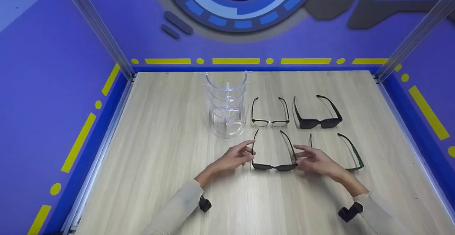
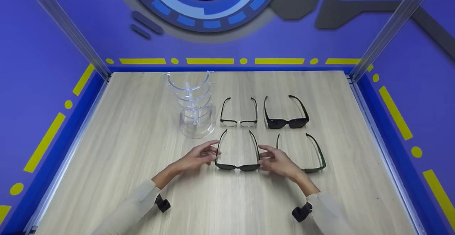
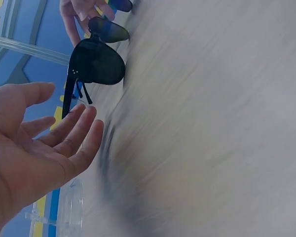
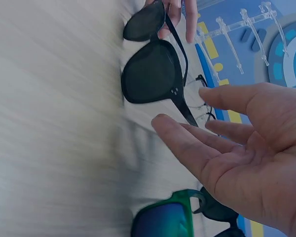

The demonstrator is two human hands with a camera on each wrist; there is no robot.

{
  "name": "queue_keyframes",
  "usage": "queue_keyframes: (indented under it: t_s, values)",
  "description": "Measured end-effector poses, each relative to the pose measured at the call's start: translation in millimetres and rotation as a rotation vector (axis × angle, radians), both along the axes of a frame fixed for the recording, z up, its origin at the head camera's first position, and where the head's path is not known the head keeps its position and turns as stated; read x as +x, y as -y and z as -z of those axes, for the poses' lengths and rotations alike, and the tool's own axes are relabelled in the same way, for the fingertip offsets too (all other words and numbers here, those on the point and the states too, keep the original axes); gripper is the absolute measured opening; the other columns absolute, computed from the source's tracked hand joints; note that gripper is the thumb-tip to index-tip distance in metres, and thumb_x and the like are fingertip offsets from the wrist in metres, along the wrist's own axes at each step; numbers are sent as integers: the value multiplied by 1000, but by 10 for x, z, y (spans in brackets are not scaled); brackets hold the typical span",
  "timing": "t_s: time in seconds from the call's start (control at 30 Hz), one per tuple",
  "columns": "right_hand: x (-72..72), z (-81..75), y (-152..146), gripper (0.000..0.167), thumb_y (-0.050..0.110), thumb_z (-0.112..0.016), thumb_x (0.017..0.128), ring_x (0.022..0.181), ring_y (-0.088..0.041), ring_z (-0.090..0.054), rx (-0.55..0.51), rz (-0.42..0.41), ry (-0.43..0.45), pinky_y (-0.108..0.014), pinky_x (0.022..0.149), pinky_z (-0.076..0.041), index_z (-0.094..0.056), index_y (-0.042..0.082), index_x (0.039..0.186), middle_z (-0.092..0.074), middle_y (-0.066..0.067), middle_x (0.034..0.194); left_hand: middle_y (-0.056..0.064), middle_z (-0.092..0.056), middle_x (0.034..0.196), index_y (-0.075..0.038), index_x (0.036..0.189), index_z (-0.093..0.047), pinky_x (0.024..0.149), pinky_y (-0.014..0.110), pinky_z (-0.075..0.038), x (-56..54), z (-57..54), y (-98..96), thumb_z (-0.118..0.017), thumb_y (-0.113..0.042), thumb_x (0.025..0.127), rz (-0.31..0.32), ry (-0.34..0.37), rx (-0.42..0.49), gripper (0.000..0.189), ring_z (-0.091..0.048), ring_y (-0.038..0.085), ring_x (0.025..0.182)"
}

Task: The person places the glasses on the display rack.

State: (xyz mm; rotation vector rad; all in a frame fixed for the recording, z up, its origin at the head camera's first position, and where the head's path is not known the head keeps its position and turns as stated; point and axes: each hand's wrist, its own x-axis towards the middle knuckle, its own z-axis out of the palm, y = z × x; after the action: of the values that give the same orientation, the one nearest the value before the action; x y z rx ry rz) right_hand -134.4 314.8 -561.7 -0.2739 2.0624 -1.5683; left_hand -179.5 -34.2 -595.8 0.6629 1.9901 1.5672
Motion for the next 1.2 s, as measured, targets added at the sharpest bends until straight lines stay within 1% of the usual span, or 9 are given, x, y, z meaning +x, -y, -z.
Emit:
queue_keyframes:
  t_s: [0.07,0.13,0.27,0.4,0.6,0.73,0.8,0.93,1.2]
  values:
    - [9,18,2,69,2,-60,99,116,-41,-67,-17,12,9,-38,96,-61,-23,-13,155,-38,-49,143,28,-63,131,0,156,-34,84,49,-60,14,11,-5,-58,-6,102,-18,37,25,60,-67,38,108]
    - [8,29,12,68,2,-59,99,113,-35,-69,-31,25,20,-41,96,-61,-23,-13,155,-38,-49,143,27,-63,131,-1,156,-35,82,48,-60,20,13,-1,-58,-5,101,-39,64,39,60,-68,33,103]
    - [-10,67,66,68,1,-59,100,111,-25,-70,-78,42,46,-41,97,-60,-22,-13,155,-43,-46,141,26,-62,132,-2,157,-34,79,36,-60,43,0,30,-59,-5,100,-61,112,47,63,-65,18,95]
    - [-21,124,114,69,0,-59,100,111,-23,-72,-146,55,88,-37,98,-59,-20,-14,155,-49,-42,141,28,-61,131,-3,158,-31,73,30,-57,86,-7,48,-58,-1,98,-87,139,60,66,-63,18,89]
    - [6,199,84,66,0,-57,101,114,-19,-71,-171,98,131,-31,97,-60,-21,-13,155,-52,-39,141,30,-61,130,-1,158,-31,68,25,-56,104,11,3,-55,3,96,-113,148,66,66,-64,16,83]
    - [30,227,44,66,1,-56,102,118,-18,-69,-202,94,142,-32,99,-59,-20,-13,155,-56,-34,140,30,-63,126,2,155,-36,69,29,-59,111,27,-49,-57,3,96,-138,133,48,63,-67,19,83]
    - [41,231,22,67,2,-57,102,118,-18,-69,-221,90,145,-33,99,-59,-20,-14,155,-60,-30,139,29,-65,125,2,154,-38,70,32,-60,122,30,-78,-56,3,95,-148,125,35,61,-71,25,86]
    - [61,219,-9,67,2,-59,101,113,-17,-71,-222,93,134,-35,99,-59,-21,-15,154,-65,-22,134,27,-65,126,0,153,-40,68,32,-58,146,19,-132,-56,1,95,-173,149,33,60,-73,32,89]
    - [71,160,-7,65,4,-59,101,111,-17,-72,-170,108,128,-33,99,-59,-25,-14,154,-61,-29,135,31,-64,122,4,150,-44,81,39,-65,186,10,-188,-56,8,91,-242,201,90,60,-67,10,78]
